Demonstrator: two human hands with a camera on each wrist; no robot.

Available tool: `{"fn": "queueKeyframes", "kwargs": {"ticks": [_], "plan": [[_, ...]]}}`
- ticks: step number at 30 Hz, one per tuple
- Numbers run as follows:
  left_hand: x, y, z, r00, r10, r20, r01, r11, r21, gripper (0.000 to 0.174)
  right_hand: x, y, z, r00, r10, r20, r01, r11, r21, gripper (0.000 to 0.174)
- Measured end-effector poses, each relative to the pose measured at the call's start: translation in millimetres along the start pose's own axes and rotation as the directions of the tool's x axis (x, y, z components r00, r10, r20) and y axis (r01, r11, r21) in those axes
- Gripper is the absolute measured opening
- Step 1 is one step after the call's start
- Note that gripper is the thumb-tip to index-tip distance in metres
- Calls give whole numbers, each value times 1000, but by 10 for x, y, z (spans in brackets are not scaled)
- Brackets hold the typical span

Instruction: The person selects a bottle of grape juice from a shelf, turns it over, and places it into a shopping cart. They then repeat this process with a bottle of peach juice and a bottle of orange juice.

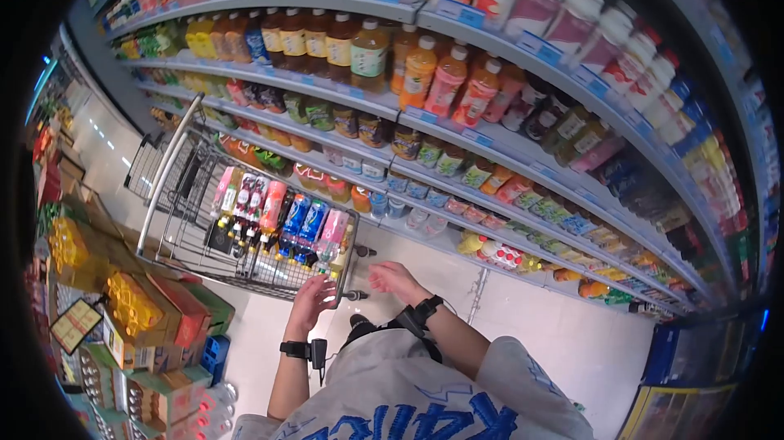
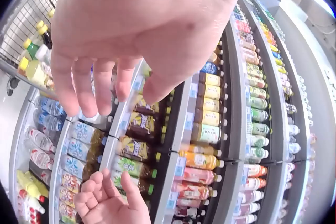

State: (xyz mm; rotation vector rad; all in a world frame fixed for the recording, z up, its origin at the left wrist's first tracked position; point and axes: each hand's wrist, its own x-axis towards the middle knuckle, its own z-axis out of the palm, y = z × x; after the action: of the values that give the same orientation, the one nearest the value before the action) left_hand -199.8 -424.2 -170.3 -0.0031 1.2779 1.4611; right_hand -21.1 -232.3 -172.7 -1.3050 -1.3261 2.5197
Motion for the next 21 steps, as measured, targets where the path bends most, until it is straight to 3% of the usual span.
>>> {"fn": "queueKeyframes", "kwargs": {"ticks": [9, 15, 21], "plan": [[283, -266, 1534, 978, -67, 197, 37, 988, 150, 32, -674, -90, -1126, 987, -157, -31, 160, 976, 148, 26], [404, -491, 2604, 949, -157, 274, 79, 958, 276, 31, -1246, 55, -2006, 991, -120, -63, 132, 958, 256, 26], [569, -453, 3157, 957, -33, 290, -48, 962, 267, 30, -1381, 29, -2373, 991, -114, -63, 128, 939, 318, 29]]}}
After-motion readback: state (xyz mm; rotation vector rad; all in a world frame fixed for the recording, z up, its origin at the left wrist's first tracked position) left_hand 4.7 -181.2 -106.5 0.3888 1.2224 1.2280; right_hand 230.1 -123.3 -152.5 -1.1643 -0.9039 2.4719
